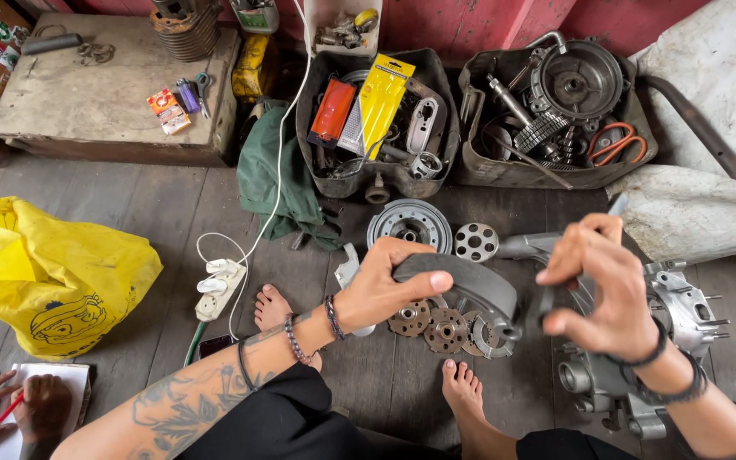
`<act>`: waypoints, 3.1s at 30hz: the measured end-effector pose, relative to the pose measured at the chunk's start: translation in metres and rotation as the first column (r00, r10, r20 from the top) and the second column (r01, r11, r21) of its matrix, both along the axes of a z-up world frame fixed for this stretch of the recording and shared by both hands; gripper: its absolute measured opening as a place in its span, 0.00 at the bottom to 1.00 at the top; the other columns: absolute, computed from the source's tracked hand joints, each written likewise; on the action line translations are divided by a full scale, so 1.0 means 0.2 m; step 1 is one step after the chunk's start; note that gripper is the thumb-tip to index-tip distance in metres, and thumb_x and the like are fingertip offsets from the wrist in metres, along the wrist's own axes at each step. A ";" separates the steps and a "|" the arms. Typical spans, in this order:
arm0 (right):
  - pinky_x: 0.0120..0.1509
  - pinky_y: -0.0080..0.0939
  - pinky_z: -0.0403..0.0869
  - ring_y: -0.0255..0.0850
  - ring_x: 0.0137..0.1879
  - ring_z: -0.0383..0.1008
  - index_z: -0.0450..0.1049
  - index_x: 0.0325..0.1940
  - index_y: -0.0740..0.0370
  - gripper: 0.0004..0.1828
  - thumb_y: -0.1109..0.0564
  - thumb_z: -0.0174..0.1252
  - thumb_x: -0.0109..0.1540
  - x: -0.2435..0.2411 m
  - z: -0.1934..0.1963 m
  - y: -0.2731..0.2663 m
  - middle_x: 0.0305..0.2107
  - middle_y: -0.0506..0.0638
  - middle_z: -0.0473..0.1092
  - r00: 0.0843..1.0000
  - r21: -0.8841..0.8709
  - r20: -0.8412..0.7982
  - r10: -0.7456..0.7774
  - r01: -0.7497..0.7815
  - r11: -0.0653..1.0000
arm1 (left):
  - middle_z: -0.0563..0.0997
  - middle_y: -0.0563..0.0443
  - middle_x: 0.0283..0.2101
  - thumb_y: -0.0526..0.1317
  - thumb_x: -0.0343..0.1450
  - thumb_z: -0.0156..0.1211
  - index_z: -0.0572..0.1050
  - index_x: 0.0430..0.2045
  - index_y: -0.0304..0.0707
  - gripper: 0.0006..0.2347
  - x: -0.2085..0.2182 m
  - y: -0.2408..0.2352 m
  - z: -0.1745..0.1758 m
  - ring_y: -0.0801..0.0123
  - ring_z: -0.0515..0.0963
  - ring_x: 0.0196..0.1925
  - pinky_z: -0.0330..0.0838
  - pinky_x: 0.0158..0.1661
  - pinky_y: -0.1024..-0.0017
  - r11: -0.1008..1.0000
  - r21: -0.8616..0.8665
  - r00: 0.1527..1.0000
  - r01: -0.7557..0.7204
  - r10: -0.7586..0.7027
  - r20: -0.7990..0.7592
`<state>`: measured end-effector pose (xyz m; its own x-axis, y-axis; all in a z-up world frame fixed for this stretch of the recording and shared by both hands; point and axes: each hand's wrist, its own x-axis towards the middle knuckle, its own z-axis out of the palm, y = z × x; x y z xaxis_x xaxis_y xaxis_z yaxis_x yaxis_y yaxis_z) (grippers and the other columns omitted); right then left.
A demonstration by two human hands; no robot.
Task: Inspecting and assembling motorcycle clutch components and engine parts
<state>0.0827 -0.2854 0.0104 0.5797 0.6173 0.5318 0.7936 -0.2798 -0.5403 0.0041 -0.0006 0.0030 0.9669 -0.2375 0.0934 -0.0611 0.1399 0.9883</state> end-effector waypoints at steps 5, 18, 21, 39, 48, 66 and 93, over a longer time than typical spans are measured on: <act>0.58 0.46 0.59 0.40 0.29 0.66 0.73 0.29 0.54 0.19 0.38 0.63 0.56 0.11 -0.15 0.02 0.21 0.43 0.67 0.999 -0.160 -0.026 -0.029 0.024 0.987 | 0.62 0.56 0.13 0.48 0.75 0.56 0.66 0.15 0.41 0.18 0.01 -0.03 -0.04 0.81 0.58 0.14 0.55 0.16 0.83 0.957 -0.289 0.992 -0.015 -0.021 -0.122; 0.32 0.32 0.58 0.31 0.28 0.58 0.73 0.38 0.64 0.36 0.26 0.52 0.52 0.00 0.12 0.06 0.39 0.49 0.72 0.954 -0.123 -0.289 -0.078 0.043 0.991 | 0.74 0.49 0.25 0.42 0.62 0.59 0.66 0.36 0.38 0.14 0.02 -0.10 -0.04 0.62 0.73 0.25 0.67 0.28 0.63 0.868 0.495 0.999 0.037 -0.048 0.010; 0.35 0.30 0.59 0.31 0.29 0.56 0.77 0.61 0.51 0.38 0.43 0.74 0.48 0.00 0.14 0.10 0.27 0.41 0.65 0.936 -0.300 -0.349 -0.043 -0.068 0.952 | 0.76 0.42 0.25 0.45 0.68 0.55 0.62 0.40 0.37 0.14 0.00 -0.11 -0.01 0.50 0.76 0.25 0.64 0.27 0.55 0.777 0.617 0.979 0.127 -0.197 0.046; 0.34 0.32 0.61 0.31 0.28 0.58 0.71 0.49 0.61 0.29 0.47 0.76 0.51 -0.23 0.03 0.27 0.23 0.43 0.59 0.940 -0.164 -0.310 -0.146 0.098 0.982 | 0.74 0.52 0.27 0.56 0.77 0.37 0.70 0.39 0.37 0.21 0.03 -0.23 -0.19 0.64 0.72 0.27 0.64 0.31 0.65 0.915 0.326 0.971 -0.239 0.233 0.059; 0.47 0.50 0.70 0.48 0.45 0.71 0.69 0.46 0.72 0.42 0.30 0.26 0.68 -0.07 0.20 0.15 0.52 0.60 0.65 0.961 -0.186 -0.147 -0.235 0.207 0.961 | 0.79 0.45 0.30 0.48 0.73 0.59 0.65 0.41 0.37 0.15 0.00 -0.15 0.01 0.52 0.79 0.27 0.69 0.29 0.62 0.817 0.530 0.947 -0.227 0.058 0.316; 0.45 0.44 0.70 0.44 0.46 0.66 0.73 0.37 0.67 0.38 0.27 0.42 0.60 0.04 0.05 0.12 0.47 0.56 0.69 0.945 -0.280 -0.009 -0.327 0.311 0.908 | 0.79 0.48 0.28 0.52 0.74 0.56 0.65 0.42 0.37 0.17 -0.05 -0.14 -0.02 0.51 0.79 0.28 0.67 0.23 0.57 0.572 0.767 0.904 -0.291 -0.099 0.417; 0.28 0.20 0.43 0.18 0.29 0.44 0.62 0.54 0.45 0.06 0.46 0.49 0.78 0.02 -0.37 -0.34 0.47 0.33 0.63 0.608 0.078 -0.775 -0.174 0.364 0.928 | 0.75 0.47 0.57 0.49 0.80 0.52 0.68 0.60 0.42 0.17 -0.19 0.60 0.15 0.70 0.83 0.42 0.78 0.53 0.68 0.726 0.546 0.820 -0.418 0.043 0.571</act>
<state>0.0876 -0.3538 -0.0639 0.9523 0.2975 -0.0676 -0.0006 -0.2197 -0.9756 -0.0334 0.1201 0.0340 0.8556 -0.1947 0.4797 -0.4950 -0.5791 0.6478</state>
